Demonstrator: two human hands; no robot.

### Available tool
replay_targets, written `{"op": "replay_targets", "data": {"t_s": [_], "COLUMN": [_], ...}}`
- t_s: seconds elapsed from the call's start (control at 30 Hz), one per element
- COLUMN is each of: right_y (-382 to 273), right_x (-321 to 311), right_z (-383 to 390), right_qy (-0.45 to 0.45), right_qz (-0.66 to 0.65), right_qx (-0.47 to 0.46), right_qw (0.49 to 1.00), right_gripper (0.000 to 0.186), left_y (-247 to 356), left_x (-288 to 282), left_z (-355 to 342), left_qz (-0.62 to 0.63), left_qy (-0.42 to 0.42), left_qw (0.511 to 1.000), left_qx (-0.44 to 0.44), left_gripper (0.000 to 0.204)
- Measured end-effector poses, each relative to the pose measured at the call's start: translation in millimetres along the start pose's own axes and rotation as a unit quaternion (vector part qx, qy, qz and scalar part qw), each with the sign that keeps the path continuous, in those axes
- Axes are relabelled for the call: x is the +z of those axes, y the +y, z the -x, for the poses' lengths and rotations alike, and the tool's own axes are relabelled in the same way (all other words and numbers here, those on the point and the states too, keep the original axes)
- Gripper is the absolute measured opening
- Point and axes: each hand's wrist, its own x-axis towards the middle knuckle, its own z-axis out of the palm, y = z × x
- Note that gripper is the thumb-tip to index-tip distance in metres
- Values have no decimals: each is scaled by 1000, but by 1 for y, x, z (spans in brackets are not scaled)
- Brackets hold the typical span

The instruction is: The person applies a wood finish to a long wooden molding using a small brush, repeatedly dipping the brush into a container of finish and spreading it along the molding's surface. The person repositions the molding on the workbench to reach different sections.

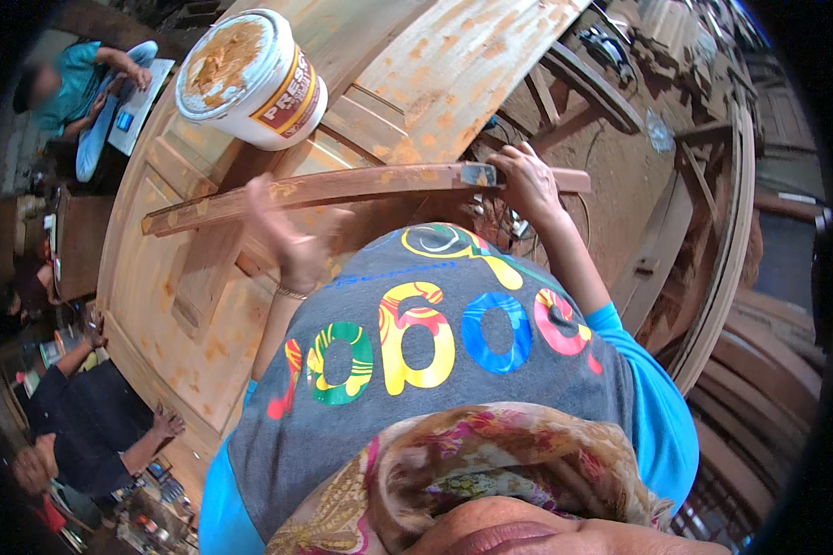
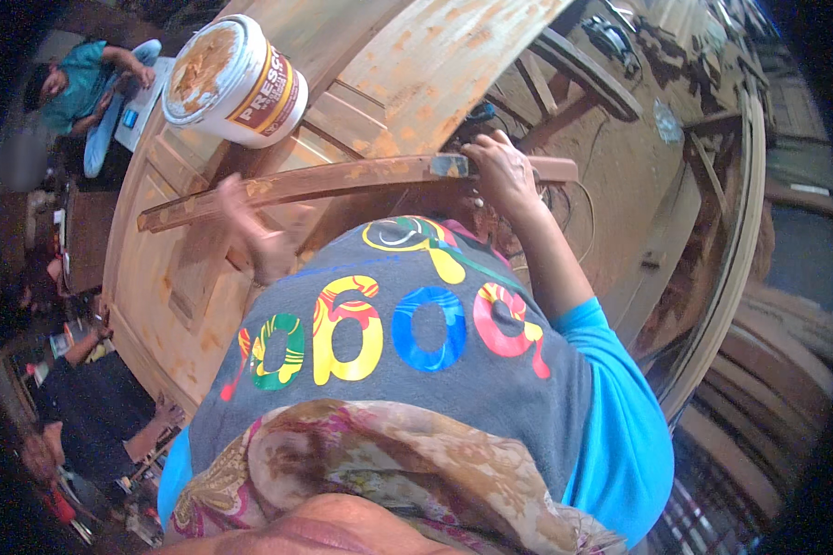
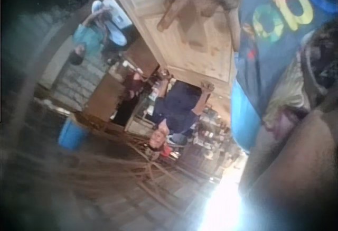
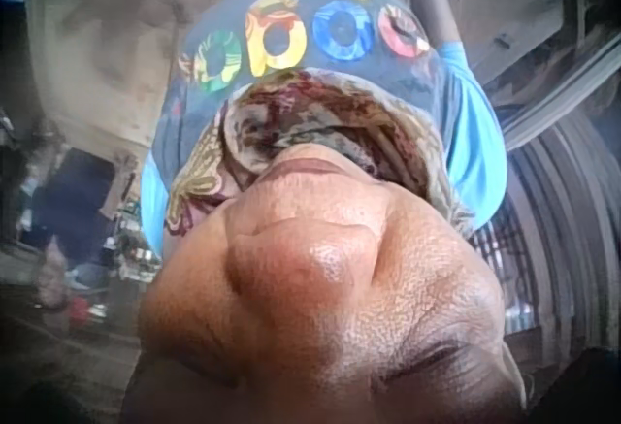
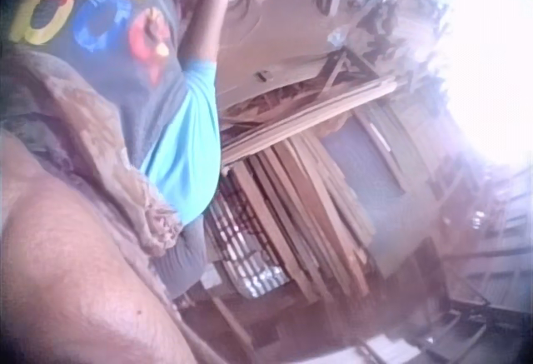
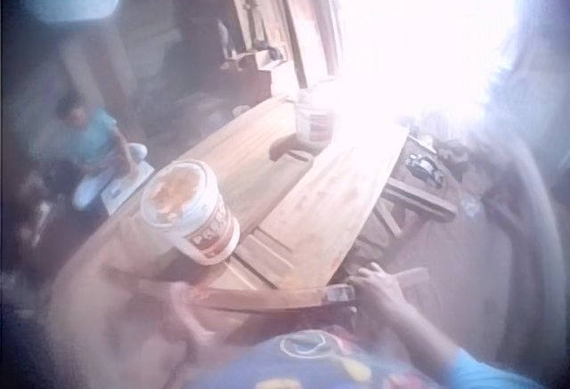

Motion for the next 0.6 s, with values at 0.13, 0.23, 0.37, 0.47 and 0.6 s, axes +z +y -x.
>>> {"op": "replay_targets", "data": {"t_s": [0.13,0.23,0.37,0.47,0.6], "right_y": [-8,-23,-25,-21,18], "right_x": [4,3,26,20,47], "right_z": [5,19,60,85,125], "right_qy": [5,70,52,-80,88], "right_qz": [10,-59,-256,-395,-362], "right_qx": [39,28,19,270,298], "right_qw": [999,995,965,875,879], "right_gripper": [47,51,44,50,59], "left_y": [12,-1,-4,-3,1], "left_x": [34,64,71,75,74], "left_z": [-33,-52,-65,-65,-66], "left_qz": [-325,-427,-366,-369,-384], "left_qy": [-309,-394,-457,-451,-446], "left_qw": [882,805,808,811,807], "left_qx": [143,124,63,59,54], "left_gripper": [116,106,64,49,40]}}
